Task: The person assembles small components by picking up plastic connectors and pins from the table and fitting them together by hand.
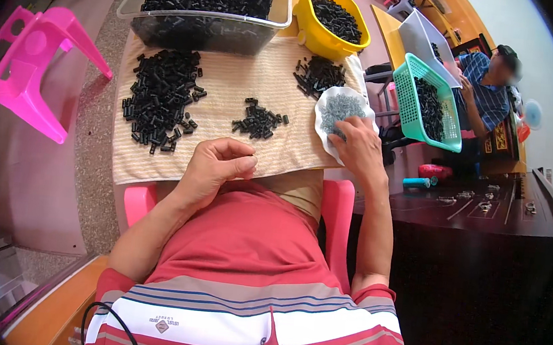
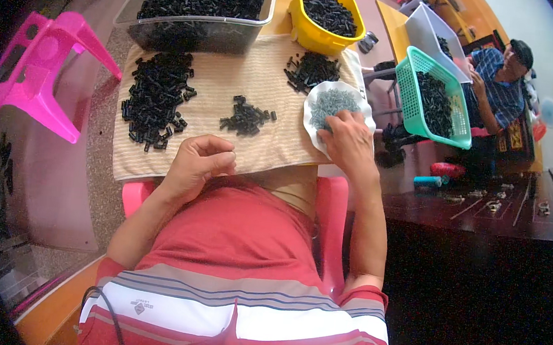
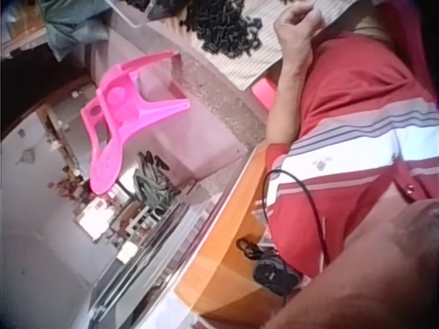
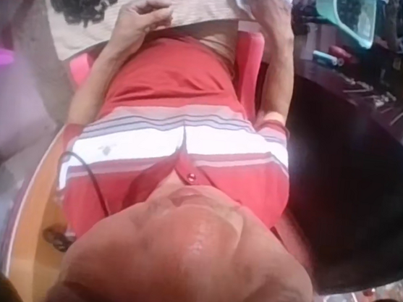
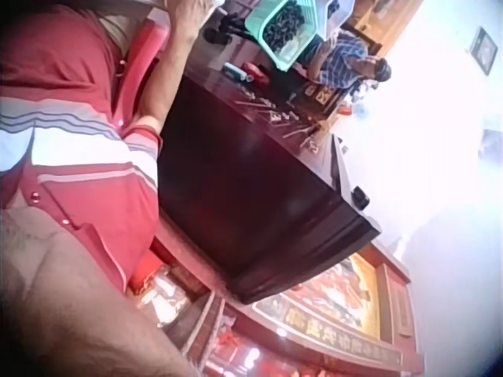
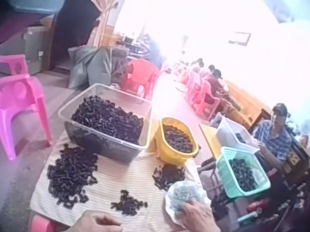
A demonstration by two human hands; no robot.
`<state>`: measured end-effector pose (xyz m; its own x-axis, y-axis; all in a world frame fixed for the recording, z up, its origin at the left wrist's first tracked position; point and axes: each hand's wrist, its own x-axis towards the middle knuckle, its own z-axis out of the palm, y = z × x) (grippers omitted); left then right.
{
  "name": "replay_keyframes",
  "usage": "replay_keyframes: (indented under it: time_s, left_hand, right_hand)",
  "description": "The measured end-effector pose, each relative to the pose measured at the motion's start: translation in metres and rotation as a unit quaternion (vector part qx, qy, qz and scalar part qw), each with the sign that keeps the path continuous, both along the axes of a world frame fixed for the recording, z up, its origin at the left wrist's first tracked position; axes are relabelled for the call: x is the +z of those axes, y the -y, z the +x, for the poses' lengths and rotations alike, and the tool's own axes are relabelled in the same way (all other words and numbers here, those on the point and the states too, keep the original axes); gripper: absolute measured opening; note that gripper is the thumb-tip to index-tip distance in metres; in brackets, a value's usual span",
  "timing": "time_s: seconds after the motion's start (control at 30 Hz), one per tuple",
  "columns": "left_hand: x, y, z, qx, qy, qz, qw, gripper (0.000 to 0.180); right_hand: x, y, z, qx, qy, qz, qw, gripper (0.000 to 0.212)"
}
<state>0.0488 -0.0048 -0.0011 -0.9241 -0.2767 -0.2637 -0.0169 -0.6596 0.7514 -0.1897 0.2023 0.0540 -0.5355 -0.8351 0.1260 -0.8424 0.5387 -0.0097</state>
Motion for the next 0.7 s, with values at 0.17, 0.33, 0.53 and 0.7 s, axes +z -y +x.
replay_keyframes:
  time_s: [0.17,0.33,0.53,0.7]
  left_hand:
    - [0.000,0.001,-0.001,-0.002,0.002,-0.002,1.000,0.014]
    - [-0.001,0.001,0.000,-0.006,0.000,-0.004,1.000,0.015]
    - [0.000,-0.002,0.000,-0.004,0.000,0.016,1.000,0.015]
    - [-0.003,-0.002,0.000,-0.008,0.004,0.012,1.000,0.015]
  right_hand:
    - [-0.007,0.006,-0.004,-0.010,-0.005,-0.002,1.000,0.023]
    - [-0.016,0.008,-0.006,-0.010,0.005,-0.039,0.999,0.017]
    - [-0.022,0.004,-0.015,0.002,0.023,-0.082,0.996,0.009]
    - [-0.020,0.003,-0.015,0.002,0.033,-0.102,0.994,0.007]
